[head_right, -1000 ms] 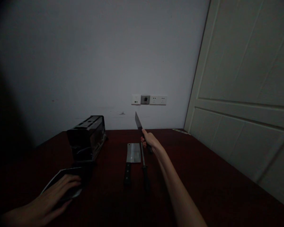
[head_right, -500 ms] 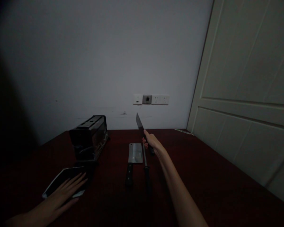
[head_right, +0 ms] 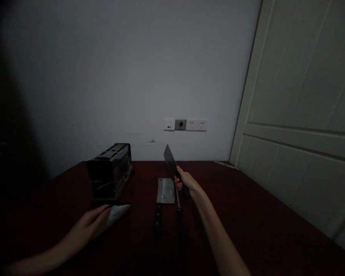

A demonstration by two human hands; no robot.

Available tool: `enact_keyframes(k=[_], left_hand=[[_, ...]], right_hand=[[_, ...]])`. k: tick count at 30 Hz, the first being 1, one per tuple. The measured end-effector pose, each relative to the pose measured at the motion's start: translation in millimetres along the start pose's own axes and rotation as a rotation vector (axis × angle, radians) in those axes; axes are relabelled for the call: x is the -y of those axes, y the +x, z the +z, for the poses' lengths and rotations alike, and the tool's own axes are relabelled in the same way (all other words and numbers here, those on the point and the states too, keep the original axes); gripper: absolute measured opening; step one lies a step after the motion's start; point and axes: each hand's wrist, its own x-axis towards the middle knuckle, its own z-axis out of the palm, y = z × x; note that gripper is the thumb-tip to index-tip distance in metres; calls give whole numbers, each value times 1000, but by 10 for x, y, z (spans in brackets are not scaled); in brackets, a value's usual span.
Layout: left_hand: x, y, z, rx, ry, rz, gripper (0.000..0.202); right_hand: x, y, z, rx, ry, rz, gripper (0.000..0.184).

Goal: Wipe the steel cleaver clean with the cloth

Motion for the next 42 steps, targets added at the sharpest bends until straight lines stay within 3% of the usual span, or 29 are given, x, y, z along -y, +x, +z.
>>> enact_keyframes(k=[2, 7, 14, 18, 24, 27, 33, 39, 42], left_hand=[[-313, 149, 54, -85, -180, -146, 39], [-951, 566, 214, -57, -768, -261, 32], [-1360, 1317, 448, -247, -1096, -127, 24], [-1433, 1784, 524, -394, -879, 51, 25], [-1404, 2258, 789, -399, -646, 209, 27], [-1365, 2320, 985, -294, -502, 319, 27], [-1350, 2206, 1317, 52, -291, 532, 28], [-1386, 2129, 1347, 252, 34, 678, 39], [-1381, 2164, 1302, 285, 123, 689, 49]], right_hand=[[-18, 18, -40, 50, 68, 34, 40], [-69, 18, -94, 207, 260, 131, 42], [-256, 74, -187, 449, 511, 219, 38], [-393, 117, -208, 538, 593, 234, 35], [-534, 37, -127, 722, 764, 232, 28], [-565, 27, -106, 785, 808, 239, 27], [-587, 37, -105, 837, 881, 168, 28], [-586, 49, -91, 915, 902, 116, 31], [-587, 87, -90, 957, 881, 96, 34]])
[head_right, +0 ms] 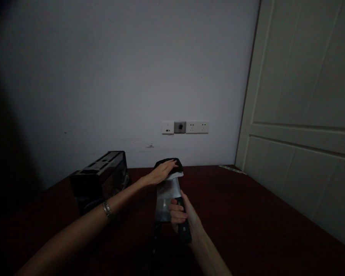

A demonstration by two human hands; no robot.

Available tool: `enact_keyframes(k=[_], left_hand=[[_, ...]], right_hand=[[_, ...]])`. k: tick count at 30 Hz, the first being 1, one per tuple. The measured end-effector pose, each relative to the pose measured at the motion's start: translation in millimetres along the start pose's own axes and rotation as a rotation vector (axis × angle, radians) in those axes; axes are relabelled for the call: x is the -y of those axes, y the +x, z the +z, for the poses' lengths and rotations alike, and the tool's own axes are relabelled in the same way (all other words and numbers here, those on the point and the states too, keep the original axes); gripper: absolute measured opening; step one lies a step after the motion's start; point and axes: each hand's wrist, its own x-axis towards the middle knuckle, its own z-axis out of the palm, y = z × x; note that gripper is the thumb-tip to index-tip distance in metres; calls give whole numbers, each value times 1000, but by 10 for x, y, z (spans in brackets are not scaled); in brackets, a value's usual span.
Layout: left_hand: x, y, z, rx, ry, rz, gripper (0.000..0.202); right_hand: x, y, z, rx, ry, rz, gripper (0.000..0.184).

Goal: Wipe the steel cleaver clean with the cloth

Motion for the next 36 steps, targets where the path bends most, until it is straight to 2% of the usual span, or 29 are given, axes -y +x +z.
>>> enact_keyframes(k=[4, 7, 11, 13, 17, 21, 29, 36], left_hand=[[79, 19, -53, 63, 178, 17, 44], [145, 22, -78, 155, 318, 45, 49], [217, 7, -68, 223, 413, 30, 61], [225, -7, -47, 264, 409, 20, 66], [180, -43, 2, 357, 369, -4, 69], [105, -97, 27, 404, 341, -23, 69], [-18, -291, -59, 421, 319, -28, 69], [-170, -491, -56, 429, 311, 36, 67]], right_hand=[[-1, 24, -22, 8, -23, 3, 34], [-6, 38, -30, 4, -53, 11, 35], [-3, 51, -53, 1, -124, 29, 36], [-2, 53, -74, -11, -139, 8, 35], [8, 53, -124, 48, -146, -5, 35], [21, 50, -143, 57, -135, 1, 34], [-39, 51, -95, -8, -120, 6, 33], [-55, 69, -56, -31, -175, -5, 33]])
